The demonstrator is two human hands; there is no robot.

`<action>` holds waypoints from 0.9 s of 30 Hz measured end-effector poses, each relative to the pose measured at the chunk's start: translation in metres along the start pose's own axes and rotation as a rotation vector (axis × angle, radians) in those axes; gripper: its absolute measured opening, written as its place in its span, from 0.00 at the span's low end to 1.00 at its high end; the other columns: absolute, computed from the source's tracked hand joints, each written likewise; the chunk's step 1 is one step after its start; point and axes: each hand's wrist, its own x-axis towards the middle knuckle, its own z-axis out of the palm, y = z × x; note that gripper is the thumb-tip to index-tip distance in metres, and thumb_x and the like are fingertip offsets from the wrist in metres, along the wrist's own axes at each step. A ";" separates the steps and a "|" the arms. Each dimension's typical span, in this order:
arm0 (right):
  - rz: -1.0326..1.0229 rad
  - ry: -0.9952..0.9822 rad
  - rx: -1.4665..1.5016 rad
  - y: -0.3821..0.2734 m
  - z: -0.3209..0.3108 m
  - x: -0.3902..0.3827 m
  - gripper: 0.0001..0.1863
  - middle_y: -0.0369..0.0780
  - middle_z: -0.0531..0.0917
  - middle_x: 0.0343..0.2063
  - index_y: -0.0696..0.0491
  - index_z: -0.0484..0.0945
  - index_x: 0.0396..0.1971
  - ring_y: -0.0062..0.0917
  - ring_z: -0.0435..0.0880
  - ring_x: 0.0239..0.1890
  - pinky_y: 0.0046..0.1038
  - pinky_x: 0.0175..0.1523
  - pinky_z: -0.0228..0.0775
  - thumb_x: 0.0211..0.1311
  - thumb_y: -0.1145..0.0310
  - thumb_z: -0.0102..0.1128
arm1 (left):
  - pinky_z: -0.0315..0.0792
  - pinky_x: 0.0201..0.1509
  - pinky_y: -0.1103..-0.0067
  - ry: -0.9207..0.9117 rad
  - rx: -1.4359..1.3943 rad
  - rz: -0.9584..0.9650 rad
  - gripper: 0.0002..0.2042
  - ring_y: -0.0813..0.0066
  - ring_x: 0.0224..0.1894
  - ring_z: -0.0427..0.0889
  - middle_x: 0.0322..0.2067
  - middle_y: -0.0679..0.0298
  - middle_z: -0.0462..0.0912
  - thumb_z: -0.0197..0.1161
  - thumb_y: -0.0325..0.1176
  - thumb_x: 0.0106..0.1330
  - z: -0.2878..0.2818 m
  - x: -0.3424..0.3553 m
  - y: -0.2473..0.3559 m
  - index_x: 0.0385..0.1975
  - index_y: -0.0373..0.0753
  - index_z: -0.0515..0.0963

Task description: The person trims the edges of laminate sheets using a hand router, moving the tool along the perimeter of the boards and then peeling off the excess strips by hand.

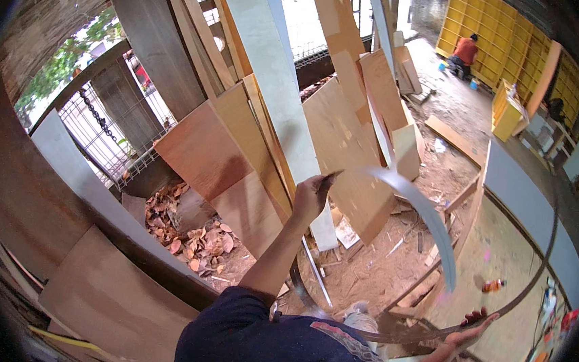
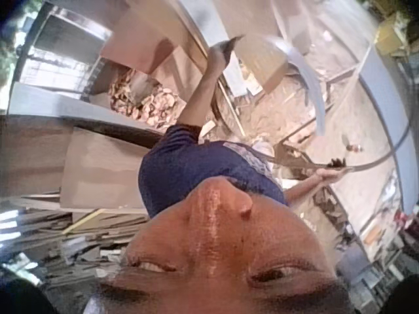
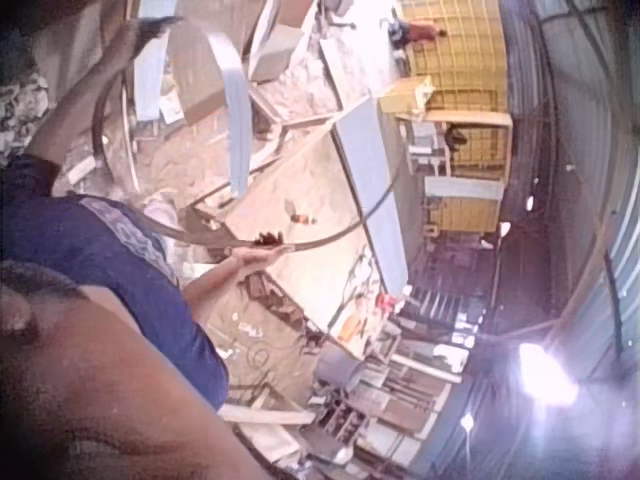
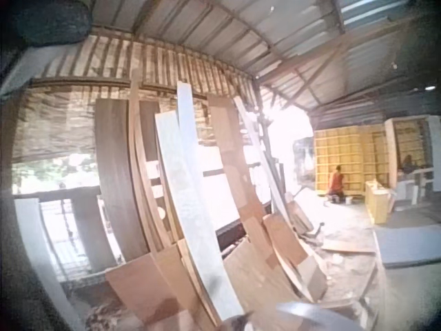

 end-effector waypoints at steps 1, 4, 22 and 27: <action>0.006 -0.002 0.000 0.005 0.017 0.023 0.35 0.26 0.73 0.28 0.49 0.82 0.49 0.12 0.69 0.29 0.20 0.34 0.55 0.71 0.29 0.53 | 0.79 0.44 0.76 0.028 -0.157 0.013 0.09 0.71 0.37 0.88 0.35 0.59 0.90 0.70 0.35 0.72 0.029 0.026 -0.029 0.41 0.37 0.89; -0.056 -0.087 0.105 0.008 0.077 0.083 0.33 0.27 0.76 0.27 0.49 0.82 0.47 0.13 0.70 0.26 0.18 0.30 0.57 0.72 0.30 0.53 | 0.76 0.37 0.80 0.092 -0.373 -0.024 0.13 0.79 0.32 0.83 0.30 0.67 0.87 0.65 0.41 0.77 0.077 0.082 -0.043 0.40 0.37 0.87; -0.228 -0.323 -0.016 -0.010 0.464 0.362 0.22 0.31 0.81 0.29 0.53 0.85 0.40 0.14 0.75 0.32 0.21 0.40 0.60 0.76 0.47 0.61 | 0.80 0.31 0.74 0.304 -0.449 -0.434 0.20 0.65 0.29 0.86 0.33 0.56 0.82 0.60 0.49 0.78 0.300 0.382 0.029 0.48 0.34 0.76; -0.311 -0.251 -0.085 -0.012 0.558 0.431 0.20 0.31 0.78 0.29 0.52 0.79 0.32 0.15 0.73 0.32 0.21 0.43 0.64 0.71 0.50 0.69 | 0.81 0.32 0.73 0.393 -0.557 -0.534 0.20 0.65 0.30 0.85 0.30 0.58 0.82 0.62 0.49 0.76 0.361 0.474 -0.016 0.47 0.34 0.78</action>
